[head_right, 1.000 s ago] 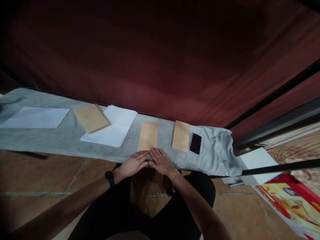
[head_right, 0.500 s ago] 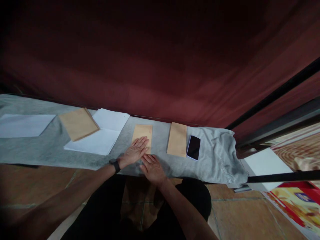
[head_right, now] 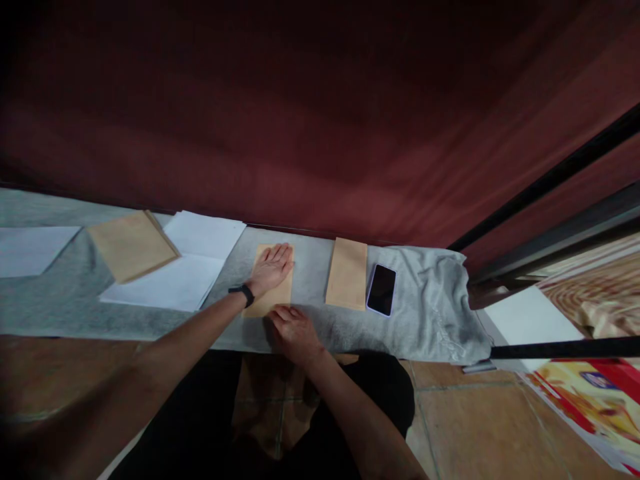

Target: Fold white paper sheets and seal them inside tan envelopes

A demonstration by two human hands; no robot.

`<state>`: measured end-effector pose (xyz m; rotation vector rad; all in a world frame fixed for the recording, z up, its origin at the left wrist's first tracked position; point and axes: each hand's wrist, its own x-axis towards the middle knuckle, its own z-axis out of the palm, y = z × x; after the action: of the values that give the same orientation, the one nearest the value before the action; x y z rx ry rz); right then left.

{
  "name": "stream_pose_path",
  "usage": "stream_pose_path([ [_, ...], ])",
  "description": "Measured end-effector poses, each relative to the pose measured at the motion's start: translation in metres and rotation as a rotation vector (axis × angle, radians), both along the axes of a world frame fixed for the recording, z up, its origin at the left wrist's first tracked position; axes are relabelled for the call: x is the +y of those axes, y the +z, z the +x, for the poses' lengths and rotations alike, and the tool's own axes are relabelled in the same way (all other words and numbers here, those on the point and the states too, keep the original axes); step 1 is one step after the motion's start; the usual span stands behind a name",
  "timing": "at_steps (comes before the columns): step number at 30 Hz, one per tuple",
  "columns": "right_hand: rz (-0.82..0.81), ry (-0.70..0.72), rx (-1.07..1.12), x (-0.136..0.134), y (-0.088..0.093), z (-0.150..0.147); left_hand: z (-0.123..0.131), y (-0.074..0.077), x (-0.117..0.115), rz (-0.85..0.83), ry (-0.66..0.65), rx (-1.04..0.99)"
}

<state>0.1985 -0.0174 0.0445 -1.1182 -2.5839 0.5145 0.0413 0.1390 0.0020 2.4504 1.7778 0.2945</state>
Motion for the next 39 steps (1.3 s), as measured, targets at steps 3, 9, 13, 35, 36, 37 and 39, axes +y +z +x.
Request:
stream_pose_path([
  [3, -0.031, 0.012, 0.016, 0.004, -0.003, 0.004, -0.005, -0.003, -0.005, 0.004, -0.067, 0.017],
  [9, -0.093, 0.003, 0.038, 0.009, -0.006, 0.007, -0.017, -0.003, -0.040, 0.021, -0.257, 0.030],
  [13, -0.126, 0.026, 0.053, 0.012, 0.001, 0.009, -0.018, 0.000, -0.059, 0.027, -0.293, 0.019],
  [35, -0.004, -0.165, 0.038, 0.026, -0.025, -0.002, -0.048, 0.005, -0.157, -0.010, -0.458, -0.009],
  [36, 0.004, -0.171, 0.012, 0.025, -0.027, -0.003, -0.047, 0.004, -0.161, -0.004, -0.443, -0.006],
  [37, 0.012, -0.186, -0.012, 0.023, -0.029, -0.004, -0.045, 0.004, -0.164, 0.000, -0.424, -0.005],
  [39, 0.029, -0.224, -0.051, 0.022, -0.032, -0.004, -0.042, 0.003, -0.171, 0.006, -0.380, -0.004],
])
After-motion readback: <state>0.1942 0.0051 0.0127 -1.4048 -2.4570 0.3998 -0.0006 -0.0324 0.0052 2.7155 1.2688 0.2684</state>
